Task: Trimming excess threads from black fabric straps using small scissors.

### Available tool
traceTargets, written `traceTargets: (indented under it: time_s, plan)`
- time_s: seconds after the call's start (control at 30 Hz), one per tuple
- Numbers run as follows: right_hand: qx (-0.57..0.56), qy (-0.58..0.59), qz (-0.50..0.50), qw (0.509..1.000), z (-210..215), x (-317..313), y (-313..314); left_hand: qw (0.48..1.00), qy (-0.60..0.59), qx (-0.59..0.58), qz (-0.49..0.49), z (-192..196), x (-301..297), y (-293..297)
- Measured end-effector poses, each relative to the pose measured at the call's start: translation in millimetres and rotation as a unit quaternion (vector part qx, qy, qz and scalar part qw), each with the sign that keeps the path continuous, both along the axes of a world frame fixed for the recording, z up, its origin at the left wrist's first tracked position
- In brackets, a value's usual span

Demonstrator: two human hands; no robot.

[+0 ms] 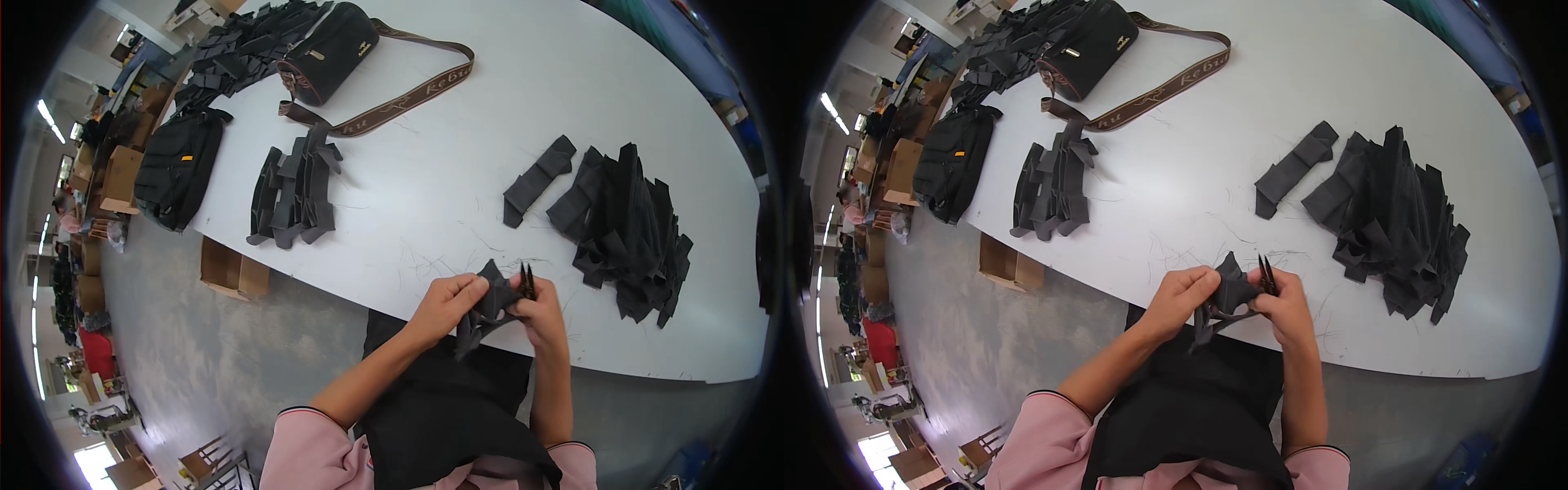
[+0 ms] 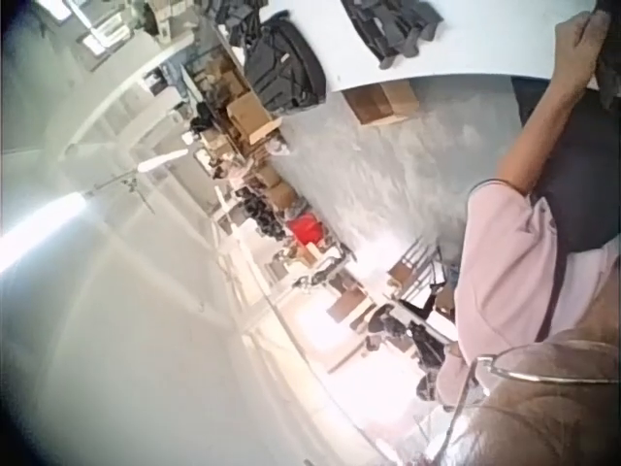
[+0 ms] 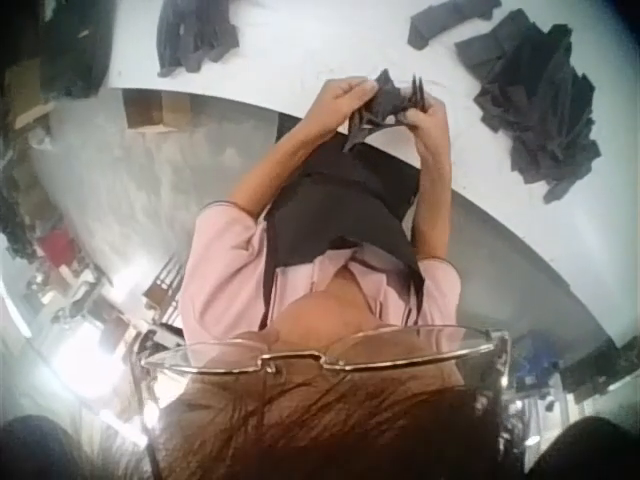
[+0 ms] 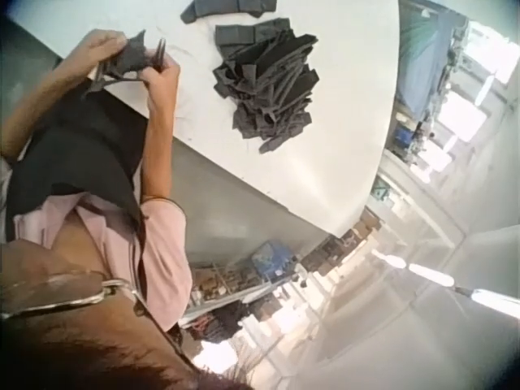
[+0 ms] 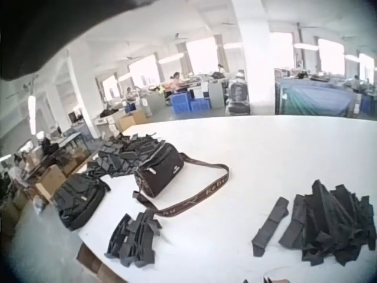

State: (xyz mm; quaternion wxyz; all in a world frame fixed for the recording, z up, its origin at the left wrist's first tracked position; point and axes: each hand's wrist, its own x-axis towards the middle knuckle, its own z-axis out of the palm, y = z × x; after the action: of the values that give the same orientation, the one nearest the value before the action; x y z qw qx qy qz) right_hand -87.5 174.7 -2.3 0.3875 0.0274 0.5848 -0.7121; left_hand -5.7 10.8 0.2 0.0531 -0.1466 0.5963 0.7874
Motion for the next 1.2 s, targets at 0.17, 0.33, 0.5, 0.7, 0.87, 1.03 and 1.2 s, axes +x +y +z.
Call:
traceTargets:
  time_s: [0.17,0.33,0.5,0.7,0.87,1.03,1.2]
  plan:
    - [-0.006,-0.116,-0.101,0.988,-19.1,46.9,-6.2,0.988,-0.139,-0.006,0.064,-27.1,-1.4,11.1]
    - [0.168,0.453,-0.013,0.875,5.7,36.8,-13.6,0.992,-0.118,-0.045,0.013,-28.8,5.7,4.7]
    - [0.104,0.431,0.003,0.896,4.2,19.9,-17.1,0.989,-0.144,-0.023,0.004,-15.0,3.3,-1.9]
    - [0.143,0.276,-0.039,0.950,16.2,36.9,4.5,0.985,-0.162,-0.057,0.011,-9.9,5.2,-1.7]
    - [0.265,0.485,0.091,0.829,31.5,38.8,16.3,0.983,-0.163,-0.086,-0.004,-6.3,2.7,-1.2]
    - [0.252,0.549,0.137,0.785,35.1,31.1,16.9,0.981,-0.186,-0.048,-0.021,-7.4,1.9,-2.4]
    - [0.232,0.579,0.106,0.775,27.6,34.5,12.4,0.981,-0.181,-0.063,-0.015,-6.3,2.2,1.3]
